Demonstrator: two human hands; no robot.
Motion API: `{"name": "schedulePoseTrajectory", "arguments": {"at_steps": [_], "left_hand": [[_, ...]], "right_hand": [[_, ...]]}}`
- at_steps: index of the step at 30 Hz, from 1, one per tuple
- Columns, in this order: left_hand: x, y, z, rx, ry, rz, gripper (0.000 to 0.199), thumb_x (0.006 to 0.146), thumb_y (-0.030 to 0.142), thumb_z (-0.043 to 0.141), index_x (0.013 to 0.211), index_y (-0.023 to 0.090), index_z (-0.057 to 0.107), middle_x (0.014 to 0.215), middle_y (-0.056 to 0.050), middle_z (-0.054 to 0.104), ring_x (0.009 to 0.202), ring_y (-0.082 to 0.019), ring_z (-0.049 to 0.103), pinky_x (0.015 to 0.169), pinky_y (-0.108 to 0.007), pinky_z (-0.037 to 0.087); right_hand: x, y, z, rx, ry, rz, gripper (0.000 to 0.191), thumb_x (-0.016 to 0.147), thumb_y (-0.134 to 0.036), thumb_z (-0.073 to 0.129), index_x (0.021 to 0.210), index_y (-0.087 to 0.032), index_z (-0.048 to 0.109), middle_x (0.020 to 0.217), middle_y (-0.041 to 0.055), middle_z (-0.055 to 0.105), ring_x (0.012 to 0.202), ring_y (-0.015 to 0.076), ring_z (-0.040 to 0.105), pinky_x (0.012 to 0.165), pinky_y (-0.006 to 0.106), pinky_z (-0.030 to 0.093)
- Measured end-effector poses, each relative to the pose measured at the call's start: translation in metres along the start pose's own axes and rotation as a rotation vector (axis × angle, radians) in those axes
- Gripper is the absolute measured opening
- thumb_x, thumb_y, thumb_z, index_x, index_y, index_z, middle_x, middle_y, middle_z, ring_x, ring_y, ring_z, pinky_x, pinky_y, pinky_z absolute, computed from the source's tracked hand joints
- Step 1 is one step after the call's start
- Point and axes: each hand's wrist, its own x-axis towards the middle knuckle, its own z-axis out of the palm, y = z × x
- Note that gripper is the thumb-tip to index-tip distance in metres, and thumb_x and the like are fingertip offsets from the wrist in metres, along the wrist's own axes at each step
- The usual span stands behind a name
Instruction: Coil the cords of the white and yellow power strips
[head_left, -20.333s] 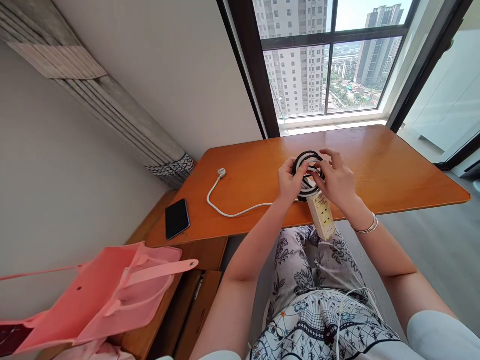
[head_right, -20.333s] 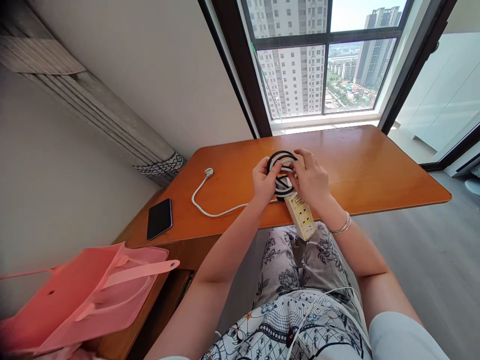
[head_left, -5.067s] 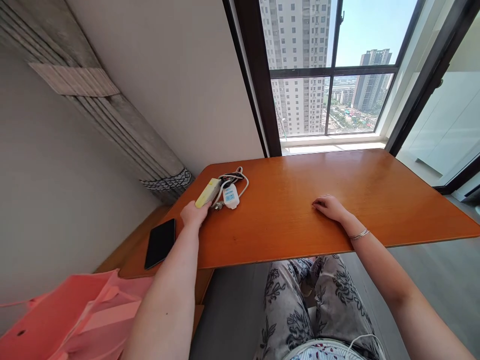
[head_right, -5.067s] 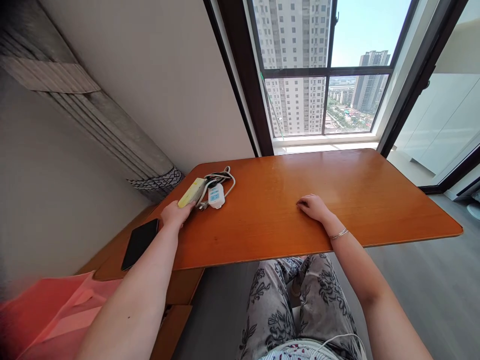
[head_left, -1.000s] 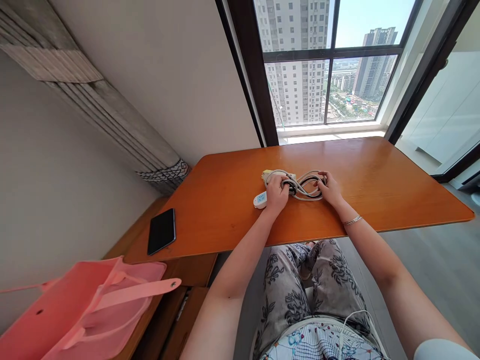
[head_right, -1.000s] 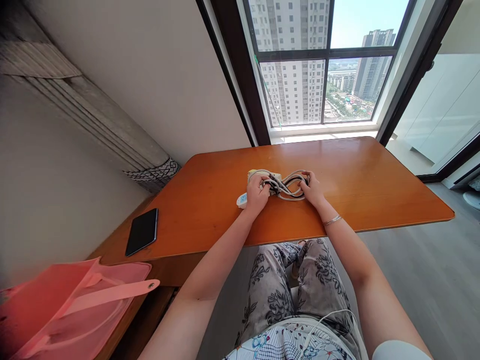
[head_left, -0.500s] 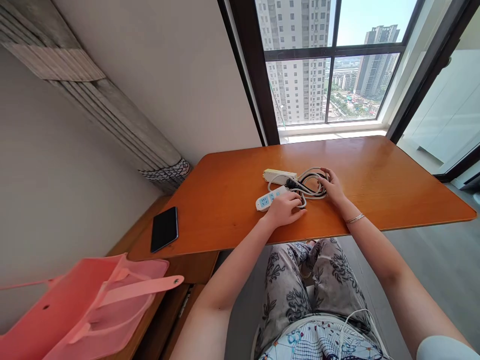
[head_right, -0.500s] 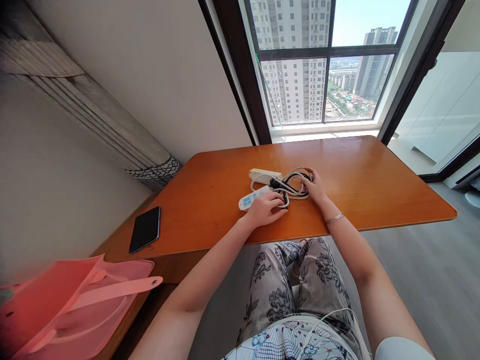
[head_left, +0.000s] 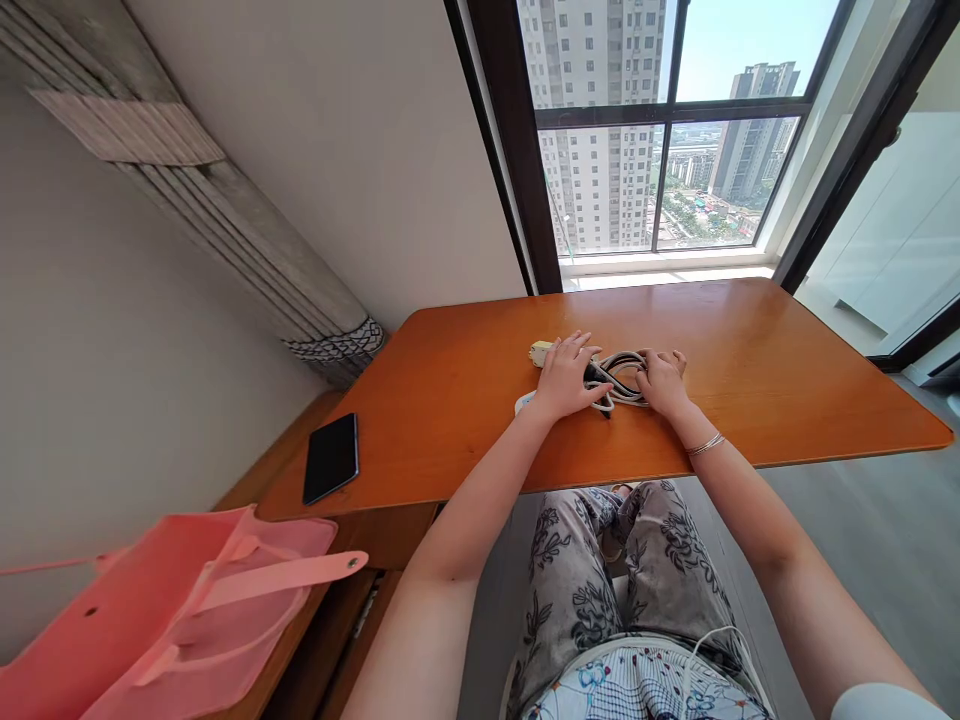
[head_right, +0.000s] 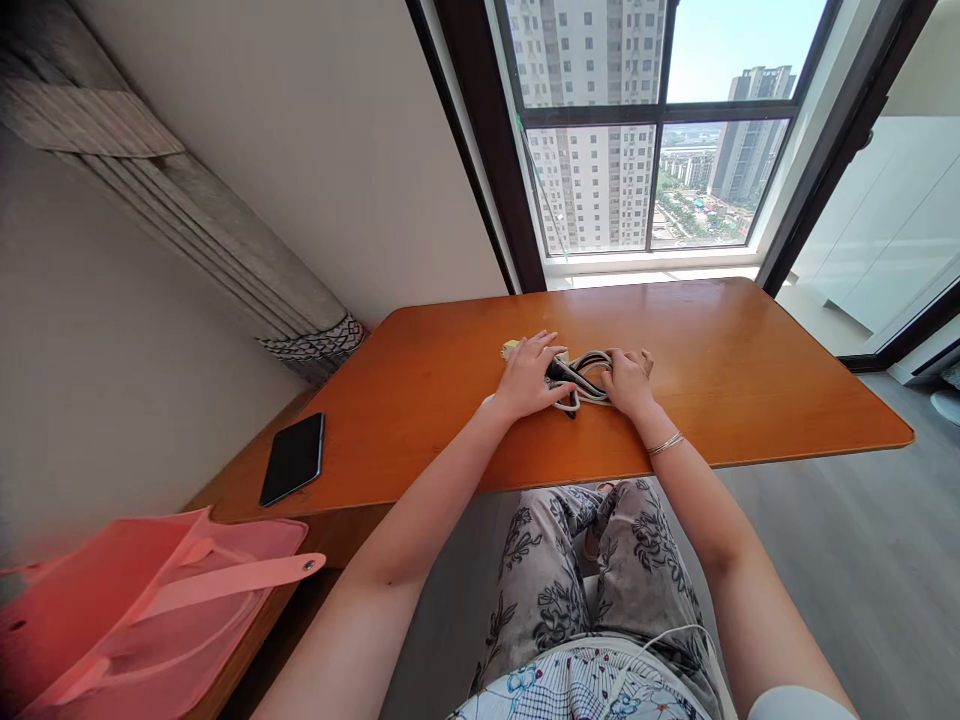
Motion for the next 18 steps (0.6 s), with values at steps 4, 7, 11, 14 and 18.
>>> {"name": "schedulePoseTrajectory", "arguments": {"at_steps": [4,7,11,14,18], "left_hand": [[0.012,0.003,-0.004,0.145,-0.245,0.007,0.081,0.069,0.064,0.073,0.136,0.021,0.058,0.154,-0.015,0.045,0.143,-0.038,0.036,0.117,-0.056,0.025],[0.014,0.008,-0.008,0.217,-0.338,0.004,0.08,0.065,0.068,0.074,0.132,0.024,0.062,0.149,-0.014,0.051,0.133,-0.04,0.045,0.11,-0.055,0.033],[0.01,0.014,-0.012,0.288,-0.369,0.014,0.076,0.066,0.066,0.075,0.129,0.024,0.064,0.152,-0.012,0.049,0.131,-0.039,0.047,0.107,-0.052,0.036],[0.006,0.017,-0.01,0.316,-0.348,-0.031,0.071,0.07,0.057,0.075,0.131,0.023,0.061,0.157,-0.012,0.042,0.128,-0.037,0.051,0.103,-0.049,0.041],[0.0,0.021,-0.005,0.288,-0.273,-0.111,0.054,0.083,0.05,0.065,0.13,0.022,0.06,0.161,-0.011,0.037,0.115,-0.033,0.061,0.093,-0.043,0.049]], "right_hand": [[0.001,-0.001,-0.001,0.096,-0.04,0.037,0.037,0.091,-0.022,0.042,0.12,-0.017,0.064,0.113,0.0123,0.074,0.11,0.0261,0.063,0.108,0.046,0.023],[0.002,0.0,-0.003,0.101,-0.104,0.073,0.031,0.094,-0.037,0.049,0.11,-0.022,0.07,0.1,0.0084,0.077,0.102,0.0255,0.066,0.105,0.046,0.024],[0.003,0.002,-0.001,0.134,-0.065,0.128,0.029,0.095,-0.04,0.049,0.09,-0.022,0.071,0.085,0.0065,0.076,0.09,0.0233,0.067,0.101,0.043,0.028],[0.003,0.005,0.004,0.348,0.062,0.207,0.031,0.093,-0.042,0.05,0.073,-0.021,0.062,0.068,0.0029,0.069,0.076,0.0203,0.064,0.092,0.038,0.036],[0.005,0.011,0.012,0.672,0.191,0.304,0.034,0.09,-0.051,0.051,0.071,-0.023,0.055,0.06,-0.0006,0.06,0.063,0.0175,0.056,0.074,0.031,0.042]]}}
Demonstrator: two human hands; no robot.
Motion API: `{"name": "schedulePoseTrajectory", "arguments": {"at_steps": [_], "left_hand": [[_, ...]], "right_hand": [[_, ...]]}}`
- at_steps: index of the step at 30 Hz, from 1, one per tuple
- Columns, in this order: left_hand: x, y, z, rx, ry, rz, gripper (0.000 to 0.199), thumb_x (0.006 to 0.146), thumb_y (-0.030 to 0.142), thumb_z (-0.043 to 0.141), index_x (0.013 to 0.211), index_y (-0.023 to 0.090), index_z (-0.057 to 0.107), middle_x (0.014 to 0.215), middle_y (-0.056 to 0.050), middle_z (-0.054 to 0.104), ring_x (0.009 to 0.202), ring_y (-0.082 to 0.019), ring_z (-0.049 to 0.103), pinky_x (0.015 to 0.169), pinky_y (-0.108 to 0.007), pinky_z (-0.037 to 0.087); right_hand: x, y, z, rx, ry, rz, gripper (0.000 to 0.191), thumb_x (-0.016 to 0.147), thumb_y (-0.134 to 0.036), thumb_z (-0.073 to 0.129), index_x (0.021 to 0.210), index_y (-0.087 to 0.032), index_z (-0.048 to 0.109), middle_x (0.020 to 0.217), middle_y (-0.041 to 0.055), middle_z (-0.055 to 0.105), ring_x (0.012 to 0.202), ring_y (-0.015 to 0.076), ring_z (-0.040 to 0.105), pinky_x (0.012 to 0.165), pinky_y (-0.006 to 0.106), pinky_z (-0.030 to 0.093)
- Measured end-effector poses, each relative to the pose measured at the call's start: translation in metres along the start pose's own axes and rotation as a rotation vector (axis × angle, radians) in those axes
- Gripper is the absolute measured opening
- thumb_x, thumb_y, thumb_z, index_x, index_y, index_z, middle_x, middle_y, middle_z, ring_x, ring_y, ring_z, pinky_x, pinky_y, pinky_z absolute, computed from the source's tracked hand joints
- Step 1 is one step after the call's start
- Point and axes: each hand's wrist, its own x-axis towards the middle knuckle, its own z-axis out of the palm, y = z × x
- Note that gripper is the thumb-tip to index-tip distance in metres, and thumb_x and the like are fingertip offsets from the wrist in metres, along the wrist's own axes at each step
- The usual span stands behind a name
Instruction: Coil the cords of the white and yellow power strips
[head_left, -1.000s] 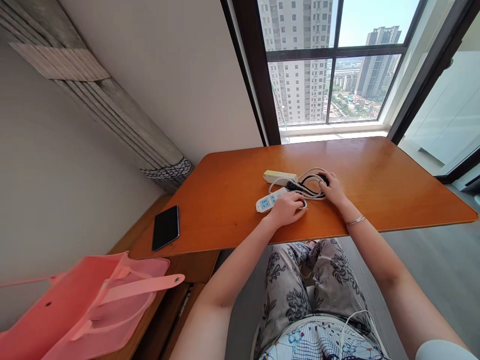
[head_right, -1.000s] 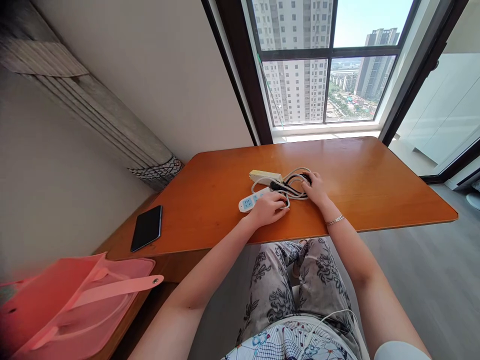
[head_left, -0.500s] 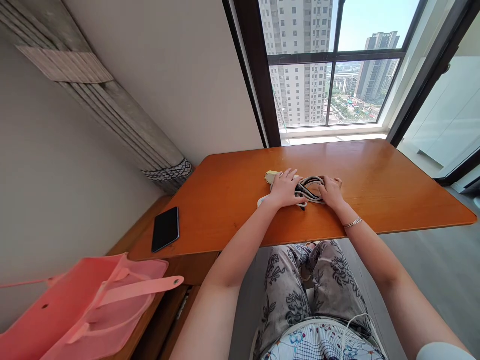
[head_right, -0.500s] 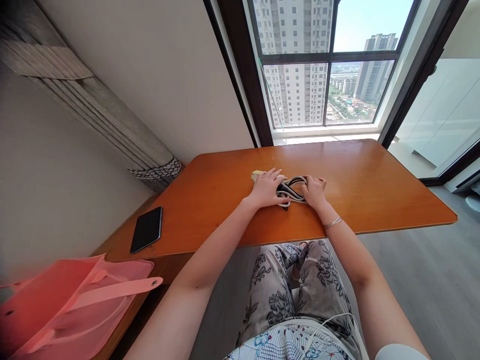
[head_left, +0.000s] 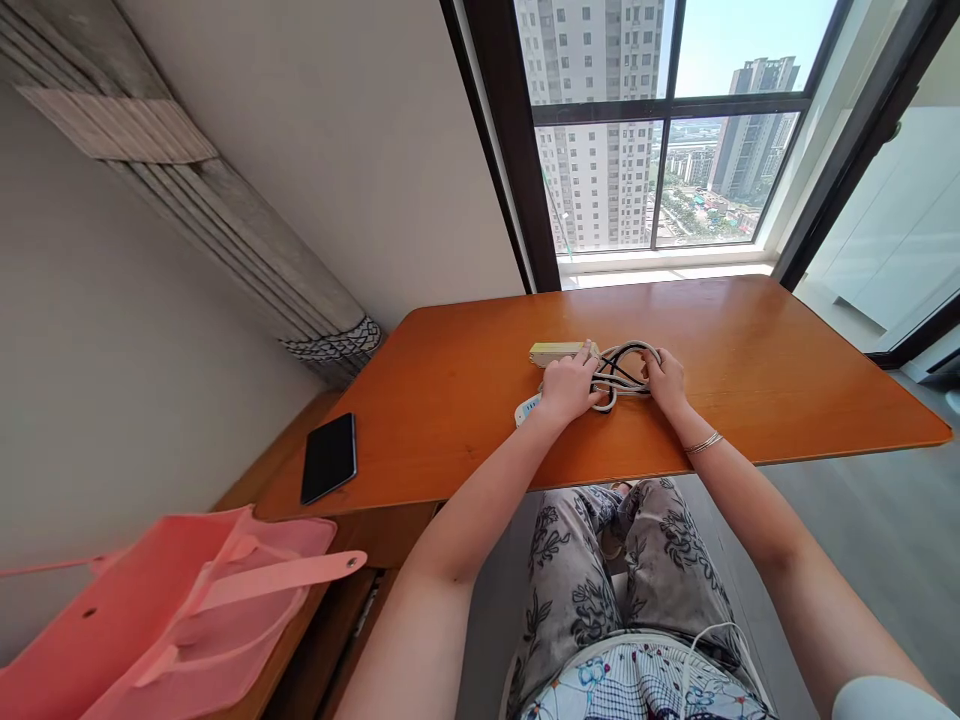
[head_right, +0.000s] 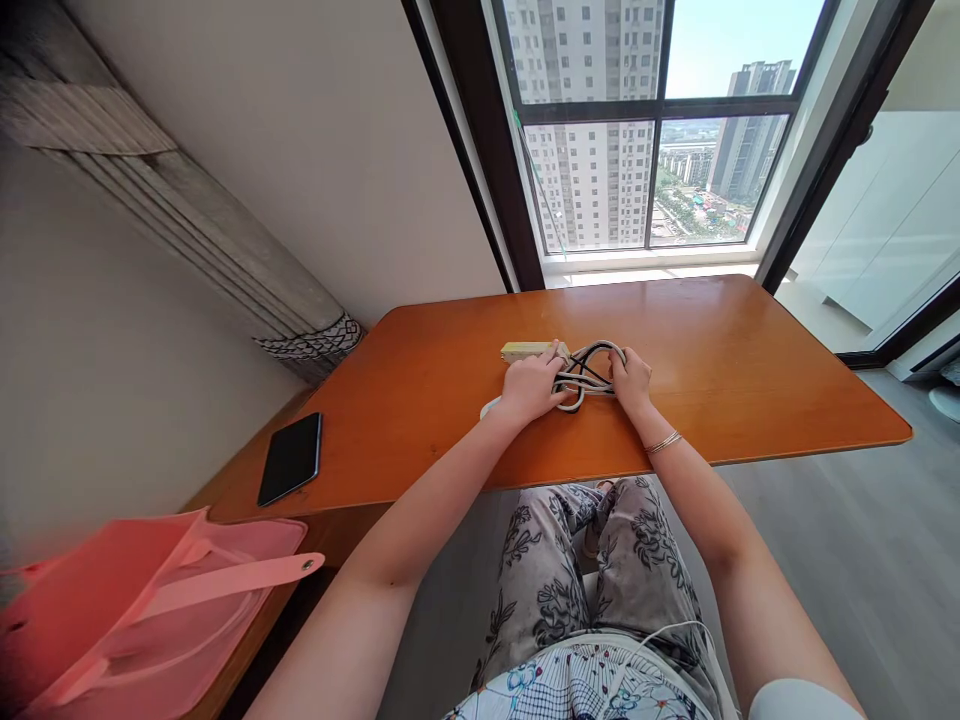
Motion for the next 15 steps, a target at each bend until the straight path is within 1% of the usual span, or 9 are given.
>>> {"name": "schedulePoseTrajectory", "arguments": {"at_steps": [2,3,5,6,8,10,12,15], "left_hand": [[-0.003,0.002,0.002,-0.044,0.025,-0.012,0.053,0.088,0.056,0.057,0.127,0.021,0.061,0.159,-0.012,0.039,0.113,-0.032,0.063,0.089,-0.041,0.051],[-0.004,0.003,0.003,-0.064,0.037,-0.011,0.055,0.087,0.06,0.056,0.126,0.021,0.062,0.158,-0.013,0.041,0.113,-0.033,0.063,0.087,-0.041,0.052],[-0.007,0.005,0.004,-0.092,0.062,-0.002,0.062,0.083,0.065,0.06,0.124,0.019,0.062,0.152,-0.016,0.047,0.112,-0.035,0.064,0.085,-0.041,0.052],[-0.008,0.006,0.005,-0.099,0.072,0.006,0.064,0.08,0.064,0.064,0.124,0.018,0.062,0.147,-0.017,0.051,0.11,-0.035,0.064,0.084,-0.041,0.053],[-0.009,0.008,0.007,-0.106,0.081,0.024,0.062,0.076,0.057,0.072,0.122,0.018,0.061,0.136,-0.018,0.058,0.108,-0.037,0.064,0.083,-0.042,0.052],[-0.01,0.01,0.01,-0.117,0.088,0.026,0.056,0.076,0.049,0.075,0.12,0.018,0.061,0.13,-0.018,0.06,0.108,-0.037,0.063,0.083,-0.042,0.052],[-0.011,0.011,0.012,-0.128,0.097,0.006,0.05,0.078,0.043,0.073,0.119,0.018,0.061,0.13,-0.018,0.058,0.107,-0.036,0.063,0.083,-0.043,0.051],[-0.01,0.011,0.016,-0.141,0.135,-0.011,0.046,0.08,0.037,0.071,0.12,0.019,0.059,0.14,-0.018,0.052,0.112,-0.036,0.06,0.089,-0.046,0.049]], "right_hand": [[0.003,0.004,0.001,0.087,0.047,0.019,0.037,0.09,-0.056,0.047,0.074,-0.023,0.051,0.061,-0.0011,0.058,0.061,0.0166,0.054,0.067,0.029,0.042],[0.005,0.006,0.002,0.138,0.074,0.029,0.038,0.089,-0.059,0.046,0.075,-0.023,0.05,0.062,-0.0014,0.057,0.061,0.0162,0.054,0.065,0.029,0.043],[0.008,0.009,0.003,0.239,0.132,0.041,0.039,0.088,-0.062,0.045,0.078,-0.024,0.047,0.064,-0.0021,0.054,0.064,0.0159,0.054,0.065,0.029,0.045],[0.01,0.01,0.004,0.28,0.158,0.041,0.039,0.088,-0.063,0.044,0.079,-0.024,0.046,0.065,-0.0024,0.052,0.066,0.016,0.055,0.067,0.029,0.046],[0.014,0.013,0.004,0.356,0.209,0.039,0.04,0.086,-0.064,0.043,0.081,-0.025,0.044,0.067,-0.0027,0.049,0.071,0.0163,0.057,0.074,0.031,0.049],[0.017,0.014,0.004,0.426,0.255,0.037,0.04,0.085,-0.066,0.043,0.081,-0.025,0.042,0.069,-0.0025,0.047,0.075,0.0168,0.058,0.08,0.034,0.05],[0.019,0.015,0.002,0.486,0.284,0.035,0.04,0.083,-0.066,0.045,0.08,-0.026,0.04,0.069,-0.0022,0.045,0.076,0.0175,0.058,0.084,0.036,0.051],[0.021,0.013,-0.001,0.557,0.294,0.027,0.038,0.08,-0.062,0.049,0.075,-0.026,0.038,0.068,-0.002,0.044,0.078,0.0182,0.059,0.09,0.039,0.051]]}}
